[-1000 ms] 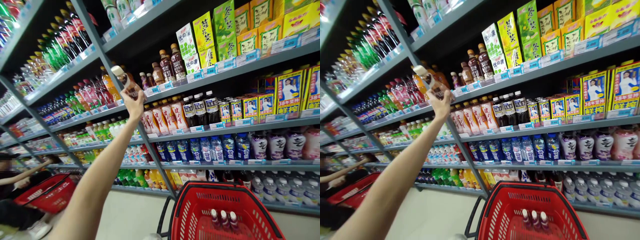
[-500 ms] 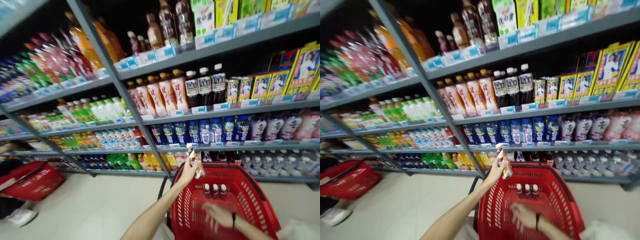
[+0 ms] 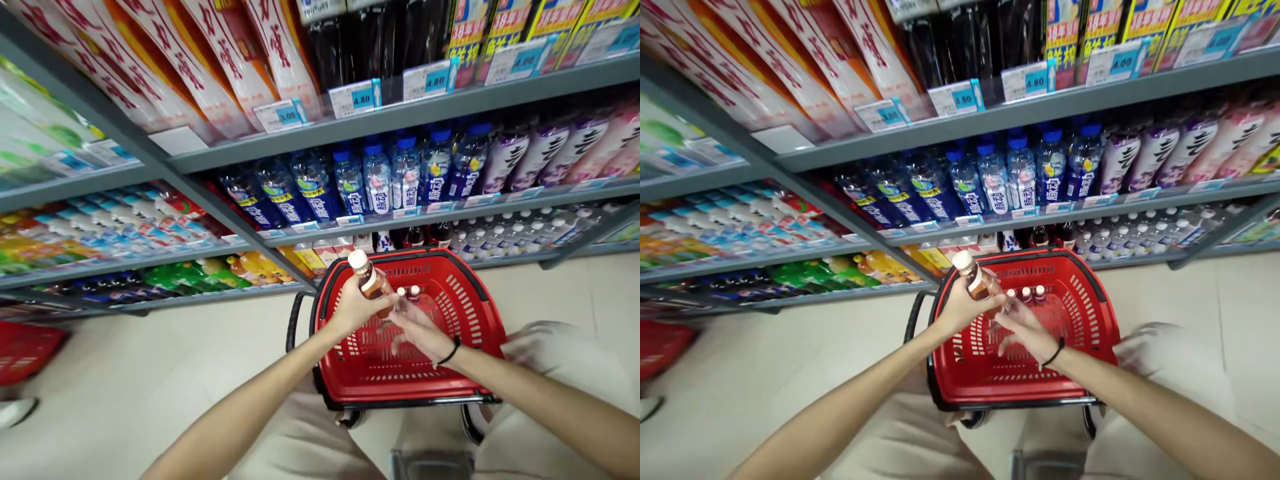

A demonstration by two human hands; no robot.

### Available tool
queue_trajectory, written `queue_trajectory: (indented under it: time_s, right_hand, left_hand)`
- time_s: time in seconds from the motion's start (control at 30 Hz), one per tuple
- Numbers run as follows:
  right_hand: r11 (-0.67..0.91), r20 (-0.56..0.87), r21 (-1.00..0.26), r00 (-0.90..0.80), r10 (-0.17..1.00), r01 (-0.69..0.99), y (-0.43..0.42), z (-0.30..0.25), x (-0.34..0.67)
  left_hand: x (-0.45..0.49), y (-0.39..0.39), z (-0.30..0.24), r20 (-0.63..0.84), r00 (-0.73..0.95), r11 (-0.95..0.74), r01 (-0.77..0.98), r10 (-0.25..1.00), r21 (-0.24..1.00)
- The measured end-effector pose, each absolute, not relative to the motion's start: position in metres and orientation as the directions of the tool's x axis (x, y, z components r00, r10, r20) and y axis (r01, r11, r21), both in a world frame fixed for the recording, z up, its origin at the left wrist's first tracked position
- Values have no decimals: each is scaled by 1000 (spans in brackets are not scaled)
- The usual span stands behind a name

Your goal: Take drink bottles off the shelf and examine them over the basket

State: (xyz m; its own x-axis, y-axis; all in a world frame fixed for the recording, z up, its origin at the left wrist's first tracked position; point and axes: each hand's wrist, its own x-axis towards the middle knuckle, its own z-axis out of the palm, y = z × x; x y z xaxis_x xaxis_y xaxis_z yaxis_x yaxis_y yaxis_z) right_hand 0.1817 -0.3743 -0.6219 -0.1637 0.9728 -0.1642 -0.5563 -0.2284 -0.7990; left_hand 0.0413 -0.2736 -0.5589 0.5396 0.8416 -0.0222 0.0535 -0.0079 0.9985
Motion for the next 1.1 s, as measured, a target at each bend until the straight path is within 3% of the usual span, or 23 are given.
queue_trajectory:
  time_s: [0.23,0.53,0.83,1.1]
  right_hand:
    - [-231,-210,-815,-101,973,-532,-373,-623,185]
    - [-274,-179,-801,-224,958,-533,-380,-618,188]
    - [-292,-174,-814,-268,948,-503,-381,-617,184]
    - [-294,-193,-827,-250,949,-479,-381,-621,183]
  left_hand:
    - [46,-281,-561,4,524,-47,69,852,996]
    - [37,-278,-554,112,578,-97,-57,808,994]
    - [33,-280,-559,121,558,-127,-28,821,991]
    - [30,-279,-561,163,597,-285,114,785,952]
